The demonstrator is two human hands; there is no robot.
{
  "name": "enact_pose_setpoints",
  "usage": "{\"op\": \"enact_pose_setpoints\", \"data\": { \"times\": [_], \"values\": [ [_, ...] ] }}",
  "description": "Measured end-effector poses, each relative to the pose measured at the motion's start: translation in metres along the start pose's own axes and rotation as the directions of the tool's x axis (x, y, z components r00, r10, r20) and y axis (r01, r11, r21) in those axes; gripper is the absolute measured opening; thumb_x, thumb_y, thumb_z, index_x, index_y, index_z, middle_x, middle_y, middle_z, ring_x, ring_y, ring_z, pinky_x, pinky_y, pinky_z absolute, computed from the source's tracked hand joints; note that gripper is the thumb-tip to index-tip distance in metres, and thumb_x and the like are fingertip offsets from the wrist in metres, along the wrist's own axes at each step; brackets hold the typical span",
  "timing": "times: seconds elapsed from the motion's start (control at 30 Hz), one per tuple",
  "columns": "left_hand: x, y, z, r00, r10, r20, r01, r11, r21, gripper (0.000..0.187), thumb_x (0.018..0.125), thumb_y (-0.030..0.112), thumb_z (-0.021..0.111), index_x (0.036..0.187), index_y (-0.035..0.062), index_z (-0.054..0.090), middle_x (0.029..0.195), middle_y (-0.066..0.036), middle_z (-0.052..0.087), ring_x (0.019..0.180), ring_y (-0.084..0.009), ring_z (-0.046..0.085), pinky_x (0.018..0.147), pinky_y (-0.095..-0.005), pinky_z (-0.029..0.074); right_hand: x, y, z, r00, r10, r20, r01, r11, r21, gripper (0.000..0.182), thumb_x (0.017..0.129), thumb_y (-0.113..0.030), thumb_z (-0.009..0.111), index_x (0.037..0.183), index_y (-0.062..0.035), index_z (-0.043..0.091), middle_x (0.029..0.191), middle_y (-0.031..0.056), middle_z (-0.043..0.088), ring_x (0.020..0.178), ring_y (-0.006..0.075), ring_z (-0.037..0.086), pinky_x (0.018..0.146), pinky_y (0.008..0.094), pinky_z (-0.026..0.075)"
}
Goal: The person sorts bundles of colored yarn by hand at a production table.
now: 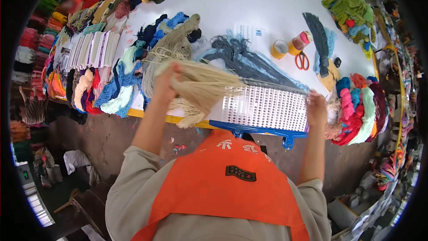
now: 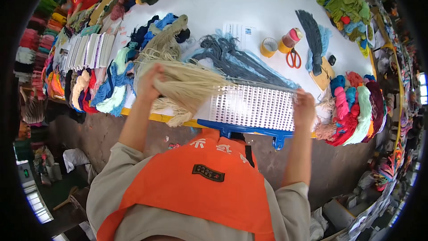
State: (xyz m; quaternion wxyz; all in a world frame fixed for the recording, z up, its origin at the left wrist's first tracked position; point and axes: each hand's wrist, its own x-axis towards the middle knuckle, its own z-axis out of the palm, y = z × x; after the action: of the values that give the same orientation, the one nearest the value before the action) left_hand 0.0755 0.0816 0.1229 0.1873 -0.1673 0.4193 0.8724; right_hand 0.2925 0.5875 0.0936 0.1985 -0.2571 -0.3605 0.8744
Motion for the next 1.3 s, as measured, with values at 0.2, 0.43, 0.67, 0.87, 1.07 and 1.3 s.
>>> {"op": "enact_pose_setpoints", "data": {
  "times": [0.2,0.43,0.67,0.87,1.07,1.3],
  "values": [
    [0.025,0.057,-0.065,0.913,0.253,-0.32,-0.283,0.958,-0.048,0.011,0.091,0.015,0.062,0.1,0.0082,0.059,0.07,0.004,0.049,0.057,-0.0062,0.044,0.052,-0.0197,0.039,0.035,-0.157,-0.196,0.488,-0.544,-0.683,0.195,0.831,-0.522,0.012,0.083,-0.012,0.05,0.073,-0.0062,0.053,0.069,0.0014,0.051,0.061,0.0153,0.049,0.05,0.0291,0.037],
    [0.072,-0.168,0.088,0.816,-0.466,-0.343,0.568,0.758,0.321,0.02,0.086,0.022,0.065,0.102,0.0102,0.068,0.07,0.004,0.046,0.059,-0.0081,0.041,0.044,-0.0247,0.032,0.134,0.099,-0.156,0.853,-0.286,0.437,0.442,-0.05,-0.895,0.022,0.095,-0.023,0.05,0.108,-0.0075,0.06,0.084,0.013,0.066,0.072,0.0326,0.065,0.068,0.0442,0.051],
    [0.101,-0.314,0.107,0.93,-0.218,-0.296,0.364,0.429,0.827,0.029,0.08,0.025,0.063,0.083,-0.0038,0.068,0.068,-0.017,0.067,0.065,-0.0247,0.068,0.058,-0.0366,0.051,0.11,0.192,-0.002,0.893,0.343,0.292,0.336,-0.077,-0.939,0.017,0.097,-0.033,0.048,0.103,-0.017,0.053,0.072,0.016,0.065,0.069,0.0389,0.064,0.06,0.0493,0.048],
    [0.111,-0.336,0.089,0.98,-0.139,-0.141,0.169,0.219,0.961,0.032,0.081,0.027,0.063,0.094,-0.0017,0.066,0.088,-0.022,0.068,0.08,-0.0386,0.066,0.073,-0.0412,0.052,0.112,0.196,-0.008,0.886,0.294,0.36,0.386,-0.034,-0.922,0.013,0.096,-0.029,0.049,0.1,-0.0171,0.052,0.069,0.0143,0.064,0.064,0.0361,0.063,0.056,0.0476,0.047],
    [0.112,-0.32,0.104,0.943,-0.302,-0.14,0.268,0.439,0.858,0.03,0.08,0.023,0.067,0.094,-0.0028,0.066,0.088,-0.019,0.069,0.08,-0.0315,0.069,0.067,-0.0392,0.052,0.113,0.192,-0.007,0.891,0.32,0.321,0.331,0.024,-0.943,0.012,0.094,-0.025,0.053,0.1,-0.0152,0.049,0.069,0.013,0.063,0.064,0.0352,0.063,0.055,0.0464,0.047],
    [0.12,-0.31,0.081,0.971,-0.227,-0.074,0.189,0.541,0.82,0.02,0.079,0.022,0.07,0.081,0.0017,0.068,0.076,-0.008,0.067,0.061,-0.0142,0.061,0.054,-0.0302,0.049,0.119,0.19,-0.017,0.886,0.335,0.319,0.234,0.27,-0.934,0.013,0.09,-0.018,0.059,0.099,-0.0105,0.053,0.074,0.0106,0.066,0.067,0.0295,0.066,0.058,0.039,0.049]
  ]
}}
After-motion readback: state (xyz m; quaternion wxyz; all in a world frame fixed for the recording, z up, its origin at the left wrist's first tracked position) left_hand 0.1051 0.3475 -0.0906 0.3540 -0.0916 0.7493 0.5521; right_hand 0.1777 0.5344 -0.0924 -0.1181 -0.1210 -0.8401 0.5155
